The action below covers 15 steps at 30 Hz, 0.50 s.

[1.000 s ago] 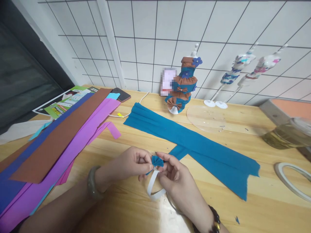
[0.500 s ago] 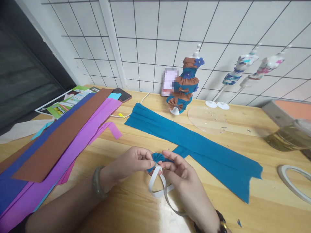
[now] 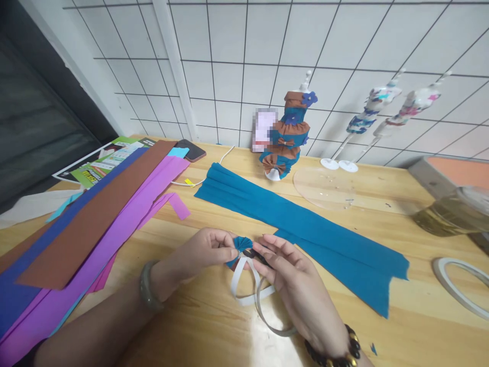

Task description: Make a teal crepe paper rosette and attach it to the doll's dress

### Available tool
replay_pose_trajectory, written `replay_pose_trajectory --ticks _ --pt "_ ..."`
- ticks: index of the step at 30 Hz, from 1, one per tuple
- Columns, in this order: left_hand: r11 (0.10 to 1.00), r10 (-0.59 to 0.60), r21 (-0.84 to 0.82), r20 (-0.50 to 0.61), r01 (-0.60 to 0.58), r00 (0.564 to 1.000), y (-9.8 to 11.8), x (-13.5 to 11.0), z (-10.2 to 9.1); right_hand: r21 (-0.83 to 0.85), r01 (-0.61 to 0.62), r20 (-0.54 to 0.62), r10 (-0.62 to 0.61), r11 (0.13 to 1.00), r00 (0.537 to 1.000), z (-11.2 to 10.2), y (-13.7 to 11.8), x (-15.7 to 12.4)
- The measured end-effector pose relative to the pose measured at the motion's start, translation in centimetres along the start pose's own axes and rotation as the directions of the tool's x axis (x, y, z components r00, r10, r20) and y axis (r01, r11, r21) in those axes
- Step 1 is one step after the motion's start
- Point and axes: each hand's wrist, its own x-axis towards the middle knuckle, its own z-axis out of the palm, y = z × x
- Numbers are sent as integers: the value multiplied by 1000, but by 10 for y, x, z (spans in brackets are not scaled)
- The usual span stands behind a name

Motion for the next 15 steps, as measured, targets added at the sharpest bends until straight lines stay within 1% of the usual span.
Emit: replay_pose_trajectory --ticks 3,6,8,9,10,11,12,13,14,15 --pt "999 -42 -26 -8 42 999 -2 1 -1 34 18 0 -18 999 1000 1 -3 0" --pt "994 -85 -69 -33 82 996 -2 1 -1 50 22 -43 -20 999 999 0 -3 2" --pt "985 -107 -137 -10 105 994 -1 0 1 32 29 -54 -27 999 998 -3 -1 4" --pt "979 -111 -170 5 110 994 0 0 1 -1 51 -59 -51 999 997 -5 1 4" --pt "974 -107 -196 19 109 994 0 0 1 -65 96 -67 -100 993 993 -7 2 4" --pt "971 -100 -215 32 104 995 -1 0 1 -162 168 -71 -182 972 981 -8 4 3" --pt "969 -92 -226 42 99 995 -1 0 1 -288 264 -54 -291 920 955 -9 6 2" --pt "969 -86 -227 46 94 995 -2 0 1 -422 371 2 -409 827 913 -9 7 0" --pt "972 -84 -217 41 91 996 -2 0 1 -537 474 103 -503 698 858 -8 9 -3" --pt "975 -87 -204 31 91 996 -2 0 1 -613 565 234 -556 553 798 -7 10 -6"
